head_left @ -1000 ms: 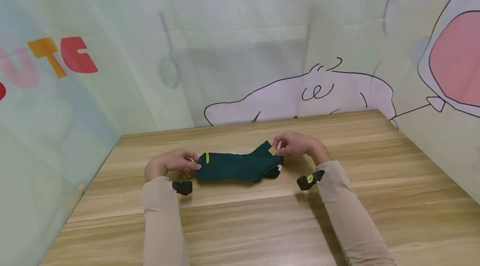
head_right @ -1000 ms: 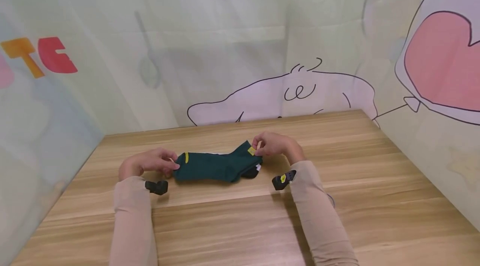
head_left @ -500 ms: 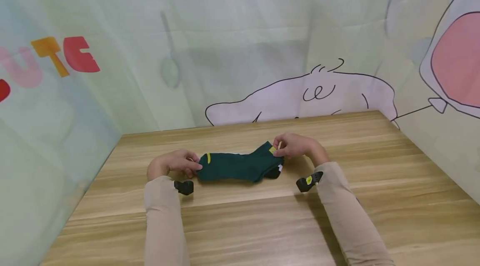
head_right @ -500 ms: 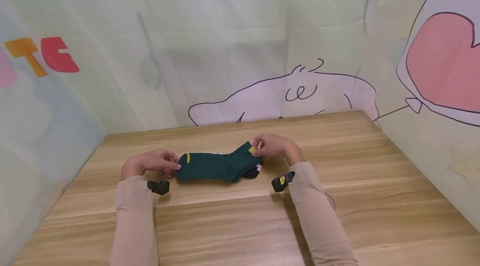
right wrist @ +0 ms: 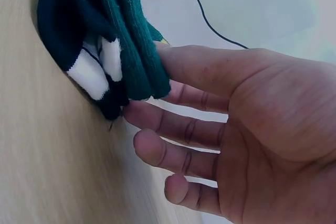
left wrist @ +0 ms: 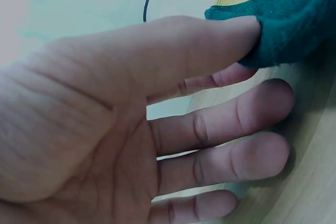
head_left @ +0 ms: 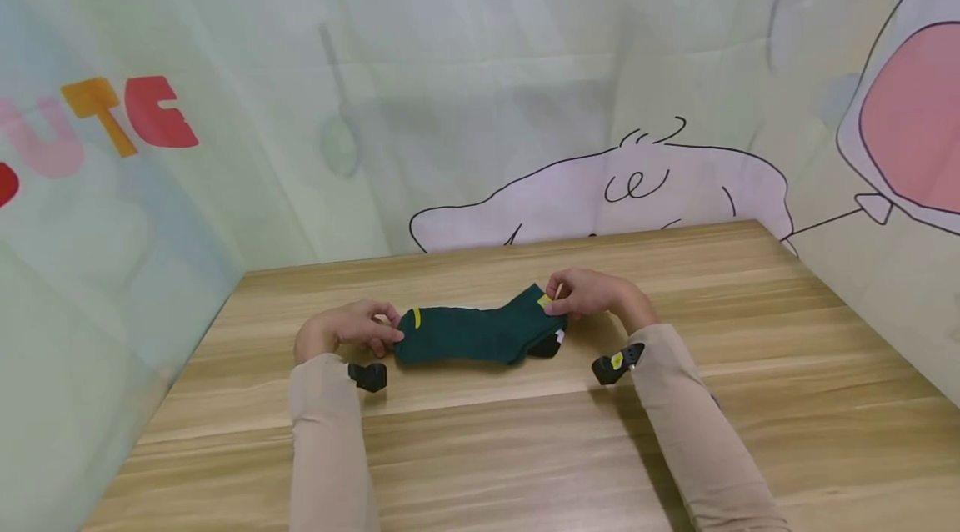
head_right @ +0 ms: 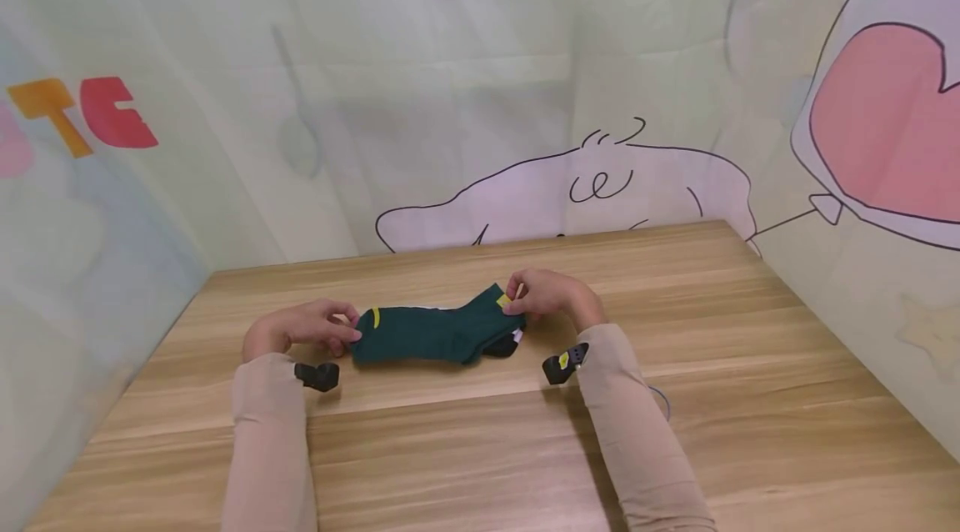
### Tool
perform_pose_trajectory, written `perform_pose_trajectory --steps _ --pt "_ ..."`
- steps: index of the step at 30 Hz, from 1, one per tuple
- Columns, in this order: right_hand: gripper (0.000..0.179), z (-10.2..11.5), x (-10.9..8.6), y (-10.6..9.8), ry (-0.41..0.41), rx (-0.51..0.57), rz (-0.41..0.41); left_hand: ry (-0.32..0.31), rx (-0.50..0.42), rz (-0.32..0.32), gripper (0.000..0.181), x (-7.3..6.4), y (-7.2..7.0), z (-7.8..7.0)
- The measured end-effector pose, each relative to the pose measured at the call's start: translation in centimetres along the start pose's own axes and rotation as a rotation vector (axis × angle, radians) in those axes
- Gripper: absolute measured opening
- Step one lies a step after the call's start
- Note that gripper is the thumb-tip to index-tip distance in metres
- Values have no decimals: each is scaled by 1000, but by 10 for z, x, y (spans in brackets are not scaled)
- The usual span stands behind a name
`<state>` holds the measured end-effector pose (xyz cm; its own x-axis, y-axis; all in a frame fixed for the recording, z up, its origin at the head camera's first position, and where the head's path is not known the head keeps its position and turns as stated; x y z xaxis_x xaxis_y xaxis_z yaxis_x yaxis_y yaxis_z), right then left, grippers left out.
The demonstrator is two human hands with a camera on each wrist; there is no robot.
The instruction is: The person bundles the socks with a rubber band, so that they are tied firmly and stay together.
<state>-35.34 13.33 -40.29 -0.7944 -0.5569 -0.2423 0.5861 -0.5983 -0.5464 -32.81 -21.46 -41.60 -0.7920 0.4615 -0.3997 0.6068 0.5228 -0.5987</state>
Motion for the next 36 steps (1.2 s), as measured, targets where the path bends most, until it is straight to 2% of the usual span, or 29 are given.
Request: perform_pose_trajectory --steps 12,24,28,34,36 --pt "19 -3 1 5 53 11 68 -20 -4 -7 21 0 1 -2" --pt "23 -4 2 7 94 -1 64 -22 35 -78 39 -3 -4 -6" --pt "29 -2 1 8 111 5 71 6 65 -110 41 -3 -7 -9" --pt "30 -6 2 10 132 25 71 113 101 -169 43 1 -9 -16" --pt "30 -6 3 10 130 25 70 130 97 -181 44 1 -10 -19"
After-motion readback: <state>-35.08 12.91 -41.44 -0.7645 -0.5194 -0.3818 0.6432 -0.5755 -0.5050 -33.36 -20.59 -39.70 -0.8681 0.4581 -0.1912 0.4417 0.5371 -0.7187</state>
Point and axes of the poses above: each hand's wrist, its own x-axis towards the middle knuckle, its own y-axis out of the palm, z = x × y, the point moved 5 cm from there along x, towards the middle knuckle, and after that the axes turned 10 degrees about x, right-handed, at the moved point
